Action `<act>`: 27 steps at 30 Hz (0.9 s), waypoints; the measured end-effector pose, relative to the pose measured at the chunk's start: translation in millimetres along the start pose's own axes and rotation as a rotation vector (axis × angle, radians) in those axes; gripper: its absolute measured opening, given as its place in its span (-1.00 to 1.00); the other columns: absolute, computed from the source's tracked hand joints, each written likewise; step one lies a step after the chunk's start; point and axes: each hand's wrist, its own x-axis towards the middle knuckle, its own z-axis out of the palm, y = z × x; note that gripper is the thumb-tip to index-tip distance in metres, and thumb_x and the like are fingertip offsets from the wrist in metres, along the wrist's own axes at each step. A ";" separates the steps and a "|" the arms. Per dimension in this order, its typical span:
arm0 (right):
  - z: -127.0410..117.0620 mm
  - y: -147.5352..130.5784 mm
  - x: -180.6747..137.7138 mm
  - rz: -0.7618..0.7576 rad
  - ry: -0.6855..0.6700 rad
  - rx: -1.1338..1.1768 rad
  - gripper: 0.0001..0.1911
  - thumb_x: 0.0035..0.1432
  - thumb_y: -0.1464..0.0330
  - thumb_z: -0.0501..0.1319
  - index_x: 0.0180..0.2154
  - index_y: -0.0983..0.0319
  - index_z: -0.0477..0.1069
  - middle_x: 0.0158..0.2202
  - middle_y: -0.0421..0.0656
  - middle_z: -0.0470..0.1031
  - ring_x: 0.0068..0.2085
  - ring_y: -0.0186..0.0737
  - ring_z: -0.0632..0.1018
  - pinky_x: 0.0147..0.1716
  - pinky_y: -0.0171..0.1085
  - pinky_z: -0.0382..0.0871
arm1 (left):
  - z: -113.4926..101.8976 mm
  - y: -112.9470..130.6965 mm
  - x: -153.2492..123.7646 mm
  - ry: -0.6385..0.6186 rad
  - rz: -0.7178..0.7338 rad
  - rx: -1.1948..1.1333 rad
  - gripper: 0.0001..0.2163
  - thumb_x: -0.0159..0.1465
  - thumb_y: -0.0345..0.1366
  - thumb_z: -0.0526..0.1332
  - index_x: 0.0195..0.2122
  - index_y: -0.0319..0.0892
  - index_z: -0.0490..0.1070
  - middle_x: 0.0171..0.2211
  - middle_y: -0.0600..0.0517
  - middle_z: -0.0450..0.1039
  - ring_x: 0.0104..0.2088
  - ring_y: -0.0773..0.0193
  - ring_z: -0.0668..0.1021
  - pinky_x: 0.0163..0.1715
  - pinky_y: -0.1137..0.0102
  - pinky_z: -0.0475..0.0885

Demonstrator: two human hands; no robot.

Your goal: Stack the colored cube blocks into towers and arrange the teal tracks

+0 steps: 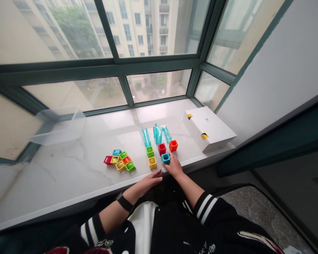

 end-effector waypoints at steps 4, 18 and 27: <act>2.2 2.5 -0.4 -0.023 0.015 -0.012 -0.37 0.06 0.27 0.40 0.17 0.18 0.34 0.10 0.02 0.52 0.11 0.08 0.59 0.08 0.03 0.54 | -32.3 23.7 -55.7 -0.023 -0.051 0.004 -0.37 0.19 -0.01 0.50 0.27 -0.02 0.49 0.33 -0.16 0.44 0.37 -0.16 0.43 0.44 -0.14 0.18; 2.6 5.3 -0.4 0.023 0.026 0.013 -0.37 0.05 0.21 0.38 0.16 0.16 0.37 0.07 0.01 0.53 0.01 0.08 0.62 -0.01 0.01 0.59 | -132.3 39.7 -140.5 0.608 0.288 -0.112 -0.34 0.12 0.05 0.50 0.18 -0.18 0.49 0.23 -0.29 0.52 0.27 -0.19 0.53 0.33 -0.05 0.37; 1.0 20.7 -1.5 -0.005 0.000 0.041 -0.10 0.02 0.14 0.41 0.35 0.15 0.20 0.25 0.08 0.35 0.23 0.15 0.49 0.13 0.08 0.53 | -146.3 18.3 -116.4 0.909 0.447 0.640 -0.48 0.24 -0.04 0.33 0.19 -0.09 0.44 0.19 -0.18 0.43 0.16 -0.06 0.56 0.13 0.01 0.54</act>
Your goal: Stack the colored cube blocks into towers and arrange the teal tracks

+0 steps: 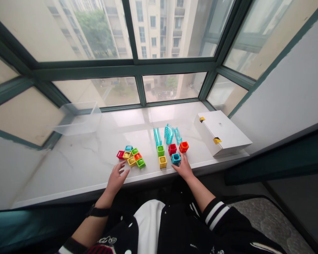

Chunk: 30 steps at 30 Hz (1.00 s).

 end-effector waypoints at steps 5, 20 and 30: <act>-16.7 11.3 -11.2 0.085 -0.007 0.024 -0.02 -0.02 0.22 0.38 0.42 0.11 0.11 0.25 0.08 0.33 0.09 0.09 0.59 0.05 0.10 0.58 | 14.5 -10.0 13.9 0.024 0.217 0.268 -0.52 0.29 -0.23 0.27 0.24 -0.09 0.37 0.17 -0.18 0.39 0.22 -0.08 0.48 0.20 -0.02 0.48; -72.8 -30.1 -18.8 -0.043 0.358 0.094 -0.23 0.07 0.41 0.19 0.34 0.16 0.22 0.22 0.12 0.41 0.07 0.05 0.59 -0.01 0.08 0.60 | 41.1 -1.8 43.3 -0.073 0.263 0.800 -0.48 0.32 -0.43 0.20 0.33 -0.14 0.38 0.12 -0.22 0.34 0.04 -0.05 0.46 0.10 0.14 0.46; -65.4 -41.1 -23.1 -0.044 0.362 0.092 -0.33 0.16 0.34 0.18 0.32 0.17 0.25 0.17 0.11 0.47 -0.01 0.01 0.63 -0.05 0.04 0.60 | 34.1 -6.0 39.4 -0.146 0.231 0.846 -0.41 0.29 -0.46 0.17 0.37 -0.02 0.38 0.04 -0.21 0.38 -0.08 0.00 0.49 -0.07 0.17 0.50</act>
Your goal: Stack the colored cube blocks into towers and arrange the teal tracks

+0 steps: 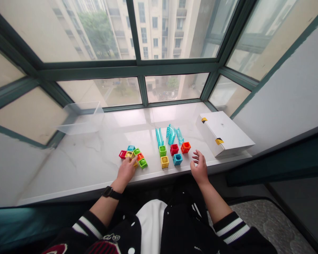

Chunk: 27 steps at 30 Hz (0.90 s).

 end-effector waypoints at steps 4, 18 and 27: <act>-1.6 0.6 0.5 0.017 -0.001 0.012 -0.33 0.18 0.33 0.19 0.32 0.18 0.25 0.17 0.12 0.48 -0.01 0.02 0.63 -0.03 0.06 0.59 | -4.7 -3.4 -5.0 -0.019 0.013 -0.023 -0.34 0.26 -0.49 0.16 0.40 0.05 0.35 0.01 -0.18 0.37 -0.11 0.02 0.49 -0.06 0.15 0.50; -0.1 -38.8 1.8 -0.092 0.039 0.116 -0.47 0.29 0.33 0.19 0.27 0.16 0.33 0.07 0.05 0.54 -0.04 0.00 0.63 -0.01 0.06 0.59 | -48.9 -11.2 -54.0 0.086 -0.256 -0.913 -0.49 0.33 -0.09 0.26 0.28 -0.13 0.35 0.07 -0.15 0.49 -0.03 0.07 0.62 -0.03 0.15 0.61; 47.2 -124.8 -20.6 -0.438 -0.413 0.259 -0.52 0.34 0.36 0.23 0.27 0.08 0.36 0.05 -0.02 0.54 -0.01 -0.03 0.61 -0.02 -0.01 0.61 | -89.4 60.7 -65.8 -0.019 -0.214 -1.407 -0.50 0.33 0.02 0.32 0.21 -0.09 0.38 0.08 -0.09 0.56 0.03 0.07 0.64 0.14 0.11 0.55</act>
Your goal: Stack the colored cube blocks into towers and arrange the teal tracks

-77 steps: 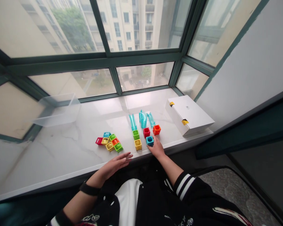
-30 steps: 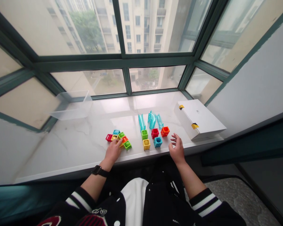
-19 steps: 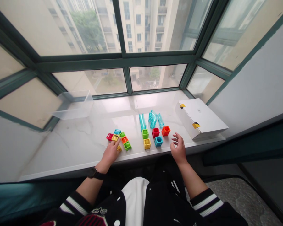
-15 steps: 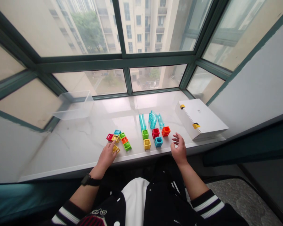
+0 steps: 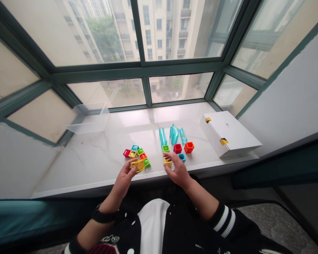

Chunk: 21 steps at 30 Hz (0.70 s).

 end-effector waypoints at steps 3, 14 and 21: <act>24.4 -15.2 4.5 -0.068 -0.204 0.017 -0.32 0.26 0.31 0.36 0.35 0.04 0.27 0.21 0.01 0.44 0.13 0.03 0.56 0.06 0.00 0.60 | 21.1 7.5 -5.4 -0.074 -0.037 -0.091 -0.52 0.30 0.03 0.35 0.14 -0.09 0.42 0.02 -0.07 0.58 0.00 0.07 0.65 0.07 0.14 0.58; 38.0 -13.3 -0.2 -0.030 -0.256 -0.003 -0.47 0.28 0.41 0.32 0.25 0.03 0.38 0.13 -0.07 0.55 0.14 0.00 0.56 0.18 0.05 0.49 | 39.3 2.7 -13.2 -0.134 -0.075 -0.229 -0.56 0.28 -0.06 0.41 0.14 -0.06 0.47 0.07 -0.07 0.55 0.06 0.05 0.60 0.08 0.13 0.57; 35.5 4.3 -5.3 0.018 -0.250 -0.014 -0.42 0.32 0.33 0.35 0.32 0.03 0.34 0.18 -0.03 0.56 0.12 0.01 0.60 0.16 0.08 0.51 | 39.7 9.1 -12.4 -0.199 -0.160 -0.331 -0.47 0.20 -0.13 0.49 0.18 -0.06 0.48 0.13 -0.14 0.56 0.16 -0.03 0.60 0.21 0.07 0.49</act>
